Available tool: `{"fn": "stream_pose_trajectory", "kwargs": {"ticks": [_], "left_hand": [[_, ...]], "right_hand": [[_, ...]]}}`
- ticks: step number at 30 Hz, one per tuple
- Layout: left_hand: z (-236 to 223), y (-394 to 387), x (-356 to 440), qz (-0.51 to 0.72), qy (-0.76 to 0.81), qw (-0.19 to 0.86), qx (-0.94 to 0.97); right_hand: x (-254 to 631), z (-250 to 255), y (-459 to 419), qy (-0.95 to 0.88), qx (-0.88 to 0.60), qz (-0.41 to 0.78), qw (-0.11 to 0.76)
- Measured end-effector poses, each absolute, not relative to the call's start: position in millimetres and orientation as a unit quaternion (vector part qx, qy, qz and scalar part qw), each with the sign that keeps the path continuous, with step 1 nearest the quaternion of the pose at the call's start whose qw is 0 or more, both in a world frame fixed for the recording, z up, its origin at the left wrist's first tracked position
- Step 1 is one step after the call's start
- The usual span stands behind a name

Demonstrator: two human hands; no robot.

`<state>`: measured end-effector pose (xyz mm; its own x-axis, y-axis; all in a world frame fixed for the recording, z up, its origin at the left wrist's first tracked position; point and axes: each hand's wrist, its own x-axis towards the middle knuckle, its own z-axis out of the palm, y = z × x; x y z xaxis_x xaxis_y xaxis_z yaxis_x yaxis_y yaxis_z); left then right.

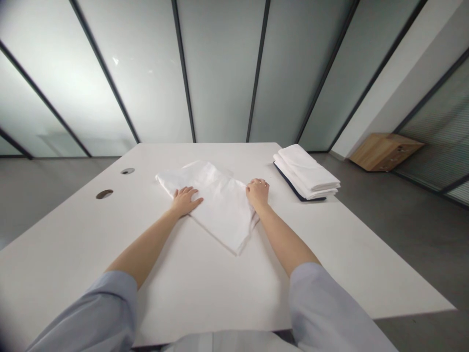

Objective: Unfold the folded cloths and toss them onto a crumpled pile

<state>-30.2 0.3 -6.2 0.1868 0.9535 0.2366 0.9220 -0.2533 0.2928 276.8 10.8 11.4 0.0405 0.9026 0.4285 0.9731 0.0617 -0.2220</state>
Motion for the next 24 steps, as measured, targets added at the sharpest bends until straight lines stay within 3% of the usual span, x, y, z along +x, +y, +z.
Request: {"fn": "stream_pose_trajectory", "kwargs": {"ticks": [2,5,7,9,11,13,15,21,24], "left_hand": [[-4.0,-1.0,-27.3,0.205,0.608,0.029,0.767],[3.1,-5.6,-21.2,0.243,0.554,-0.016,0.796],[8.9,-9.5,-17.9,0.254,0.498,-0.051,0.828],[13.5,-12.8,-16.3,0.244,0.452,-0.078,0.854],[16.2,-14.2,-15.9,0.226,0.416,-0.089,0.876],[17.6,-13.4,-15.9,0.224,0.397,-0.085,0.886],[19.3,-10.4,-16.4,0.246,0.396,-0.074,0.881],[29.0,2.9,-46.4,0.354,0.476,-0.07,0.802],[26.2,7.3,-81.0,0.422,0.578,-0.056,0.696]], "right_hand": [[264.5,22.0,7.9,-0.693,-0.653,-0.043,0.302],[232.3,42.7,-9.9,-0.737,-0.559,0.112,0.363],[208.9,53.9,-27.0,-0.8,-0.435,0.262,0.321],[192.2,59.2,-38.4,-0.829,-0.318,0.407,0.216],[186.1,56.6,-35.8,-0.806,-0.271,0.488,0.198],[189.8,45.8,-19.2,-0.769,-0.319,0.468,0.298],[199.2,28.8,3.3,-0.753,-0.416,0.344,0.378],[235.0,-12.1,33.4,-0.824,-0.53,0.153,0.129],[262.9,-11.3,34.1,-0.774,-0.621,0.092,0.079]]}}
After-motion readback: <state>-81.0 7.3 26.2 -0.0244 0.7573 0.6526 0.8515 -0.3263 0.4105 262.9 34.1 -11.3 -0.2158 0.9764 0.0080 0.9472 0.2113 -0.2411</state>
